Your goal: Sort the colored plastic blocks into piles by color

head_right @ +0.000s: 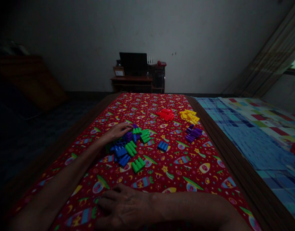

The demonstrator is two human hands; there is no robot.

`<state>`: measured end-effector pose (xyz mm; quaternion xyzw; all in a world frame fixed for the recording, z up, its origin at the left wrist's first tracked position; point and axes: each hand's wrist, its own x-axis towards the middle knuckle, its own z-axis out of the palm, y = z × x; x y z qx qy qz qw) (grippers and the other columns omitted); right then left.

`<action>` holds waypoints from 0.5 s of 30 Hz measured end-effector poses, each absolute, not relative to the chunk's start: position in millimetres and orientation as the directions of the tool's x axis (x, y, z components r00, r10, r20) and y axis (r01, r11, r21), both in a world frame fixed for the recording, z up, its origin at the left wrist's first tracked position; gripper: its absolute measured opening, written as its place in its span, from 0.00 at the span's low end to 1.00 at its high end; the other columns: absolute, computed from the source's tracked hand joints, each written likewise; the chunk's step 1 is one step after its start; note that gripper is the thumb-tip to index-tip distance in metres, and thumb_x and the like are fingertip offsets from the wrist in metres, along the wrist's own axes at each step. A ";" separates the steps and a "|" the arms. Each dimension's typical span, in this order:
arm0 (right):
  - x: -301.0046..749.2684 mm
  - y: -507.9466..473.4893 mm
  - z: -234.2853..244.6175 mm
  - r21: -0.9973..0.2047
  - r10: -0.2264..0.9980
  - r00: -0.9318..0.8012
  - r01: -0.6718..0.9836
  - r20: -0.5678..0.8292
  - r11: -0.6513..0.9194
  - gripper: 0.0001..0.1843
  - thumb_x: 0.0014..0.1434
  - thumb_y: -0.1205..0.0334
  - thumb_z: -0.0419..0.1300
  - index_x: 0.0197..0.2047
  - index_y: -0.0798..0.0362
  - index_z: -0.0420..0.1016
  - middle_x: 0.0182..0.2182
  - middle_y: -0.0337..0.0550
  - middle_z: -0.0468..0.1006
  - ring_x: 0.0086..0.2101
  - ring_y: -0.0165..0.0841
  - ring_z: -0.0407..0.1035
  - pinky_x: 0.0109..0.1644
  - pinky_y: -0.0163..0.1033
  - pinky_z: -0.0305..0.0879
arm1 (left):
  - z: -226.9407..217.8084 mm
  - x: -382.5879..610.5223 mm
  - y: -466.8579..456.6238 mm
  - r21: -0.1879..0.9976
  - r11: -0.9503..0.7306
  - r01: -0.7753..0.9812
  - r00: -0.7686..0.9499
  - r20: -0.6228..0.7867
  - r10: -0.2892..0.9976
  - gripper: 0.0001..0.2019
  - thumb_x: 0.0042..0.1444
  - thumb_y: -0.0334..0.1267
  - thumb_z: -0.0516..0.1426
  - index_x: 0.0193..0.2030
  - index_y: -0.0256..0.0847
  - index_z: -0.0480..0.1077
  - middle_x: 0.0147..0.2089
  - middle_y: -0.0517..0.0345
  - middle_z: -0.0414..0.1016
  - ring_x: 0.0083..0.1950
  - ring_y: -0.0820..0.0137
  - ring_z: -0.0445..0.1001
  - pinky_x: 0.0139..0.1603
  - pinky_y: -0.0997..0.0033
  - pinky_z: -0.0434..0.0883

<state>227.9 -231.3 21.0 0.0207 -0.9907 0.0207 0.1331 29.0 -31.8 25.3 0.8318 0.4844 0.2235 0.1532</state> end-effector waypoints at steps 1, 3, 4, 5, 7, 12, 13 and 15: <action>227.6 -231.4 19.6 -0.034 -0.037 -0.963 -0.048 0.268 0.998 0.16 0.70 0.55 0.46 0.52 0.50 0.70 0.51 0.51 0.72 0.51 0.39 0.65 0.51 0.44 0.62 | 26.1 29.3 -32.3 0.477 -0.480 0.737 0.430 0.217 0.876 0.17 0.59 0.42 0.49 0.46 0.41 0.76 0.47 0.53 0.80 0.47 0.65 0.76 0.53 0.66 0.71; 227.7 -231.8 17.9 -0.033 -0.035 -0.961 -0.045 0.273 0.998 0.17 0.70 0.55 0.46 0.52 0.50 0.71 0.52 0.52 0.72 0.52 0.39 0.65 0.51 0.44 0.63 | 27.5 29.6 -32.9 0.483 -0.478 0.734 0.432 0.211 0.877 0.17 0.59 0.42 0.49 0.46 0.40 0.76 0.47 0.52 0.79 0.47 0.65 0.76 0.53 0.65 0.71; 228.2 -232.3 18.3 -0.036 -0.029 -0.961 -0.040 0.274 0.999 0.17 0.70 0.55 0.47 0.54 0.50 0.70 0.53 0.52 0.72 0.54 0.39 0.64 0.52 0.44 0.63 | 27.9 29.5 -33.1 0.484 -0.480 0.732 0.434 0.211 0.876 0.18 0.59 0.43 0.49 0.46 0.40 0.76 0.47 0.52 0.79 0.47 0.64 0.76 0.53 0.65 0.71; 228.9 -233.0 19.8 -0.040 -0.018 -0.961 -0.031 0.275 0.999 0.18 0.69 0.53 0.49 0.56 0.49 0.69 0.55 0.52 0.71 0.55 0.39 0.63 0.54 0.44 0.63 | 28.0 29.3 -33.1 0.484 -0.483 0.729 0.438 0.212 0.874 0.18 0.59 0.43 0.49 0.46 0.39 0.76 0.47 0.51 0.79 0.47 0.64 0.76 0.53 0.65 0.71; 231.1 -235.0 26.7 -0.052 -0.006 -0.960 -0.021 0.280 0.998 0.21 0.68 0.51 0.51 0.60 0.47 0.66 0.58 0.52 0.68 0.60 0.38 0.59 0.57 0.43 0.62 | 27.2 28.4 -32.4 0.486 -0.491 0.723 0.443 0.218 0.869 0.18 0.59 0.43 0.49 0.45 0.39 0.76 0.47 0.51 0.79 0.47 0.64 0.76 0.53 0.64 0.71; 233.4 -238.1 44.2 -0.080 -0.073 -0.943 -0.104 0.323 0.991 0.23 0.68 0.49 0.51 0.62 0.46 0.65 0.63 0.48 0.64 0.64 0.35 0.54 0.63 0.40 0.58 | 27.7 28.5 -30.5 0.495 -0.493 0.715 0.423 0.255 0.869 0.17 0.57 0.41 0.49 0.43 0.38 0.76 0.46 0.49 0.79 0.49 0.63 0.76 0.54 0.63 0.71; 232.4 -236.7 42.8 -0.100 -0.063 -0.940 -0.102 0.336 0.990 0.22 0.68 0.50 0.50 0.61 0.47 0.66 0.62 0.48 0.65 0.63 0.34 0.55 0.62 0.39 0.58 | 31.2 29.8 -31.4 0.495 -0.497 0.713 0.419 0.268 0.868 0.17 0.57 0.40 0.49 0.43 0.37 0.76 0.46 0.49 0.79 0.49 0.63 0.76 0.55 0.62 0.71; 229.8 -230.6 33.4 -0.147 -0.017 -0.932 -0.075 0.362 0.986 0.20 0.69 0.52 0.49 0.58 0.52 0.68 0.57 0.51 0.70 0.59 0.34 0.60 0.59 0.38 0.60 | 43.7 33.8 -37.0 0.492 -0.512 0.704 0.400 0.320 0.859 0.16 0.56 0.39 0.49 0.43 0.37 0.76 0.47 0.49 0.78 0.50 0.62 0.75 0.56 0.61 0.70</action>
